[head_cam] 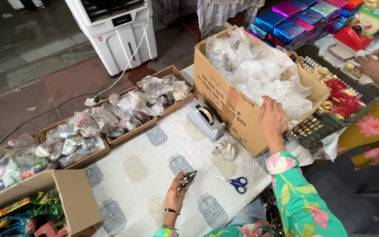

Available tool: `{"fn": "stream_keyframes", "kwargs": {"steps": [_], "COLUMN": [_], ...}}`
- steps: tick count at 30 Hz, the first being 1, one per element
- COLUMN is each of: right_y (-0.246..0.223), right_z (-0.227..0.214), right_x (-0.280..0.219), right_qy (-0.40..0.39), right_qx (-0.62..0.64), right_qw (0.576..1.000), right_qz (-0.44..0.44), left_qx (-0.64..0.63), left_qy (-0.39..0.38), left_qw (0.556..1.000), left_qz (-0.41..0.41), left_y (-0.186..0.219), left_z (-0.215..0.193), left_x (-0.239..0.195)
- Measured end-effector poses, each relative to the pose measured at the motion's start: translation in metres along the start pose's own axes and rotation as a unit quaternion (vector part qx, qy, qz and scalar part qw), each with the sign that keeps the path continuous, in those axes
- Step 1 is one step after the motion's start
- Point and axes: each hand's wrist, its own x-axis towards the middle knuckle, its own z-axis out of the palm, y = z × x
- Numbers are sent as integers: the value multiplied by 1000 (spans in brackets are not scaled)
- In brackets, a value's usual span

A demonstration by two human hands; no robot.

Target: Wrapping small metal figurines in protective plastic and bubble wrap for packing and shipping.

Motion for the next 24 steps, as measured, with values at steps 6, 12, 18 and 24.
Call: {"fn": "stream_keyframes", "kwargs": {"steps": [6,12,18,24], "right_y": [1,0,-2,-3], "right_z": [3,0,-7,-5], "right_x": [-1,3,3,3], "right_qy": [-32,-40,-48,-34], "right_qx": [-16,30,38,53], "right_qw": [999,998,997,997], "right_qz": [29,37,47,32], "left_qx": [5,32,12,26], "left_qy": [0,13,13,18], "left_qw": [1000,999,1000,999], "left_qz": [3,13,7,1], "left_y": [-18,-5,-10,-1], "left_z": [4,6,9,7], "left_x": [-2,-1,-2,-6]}}
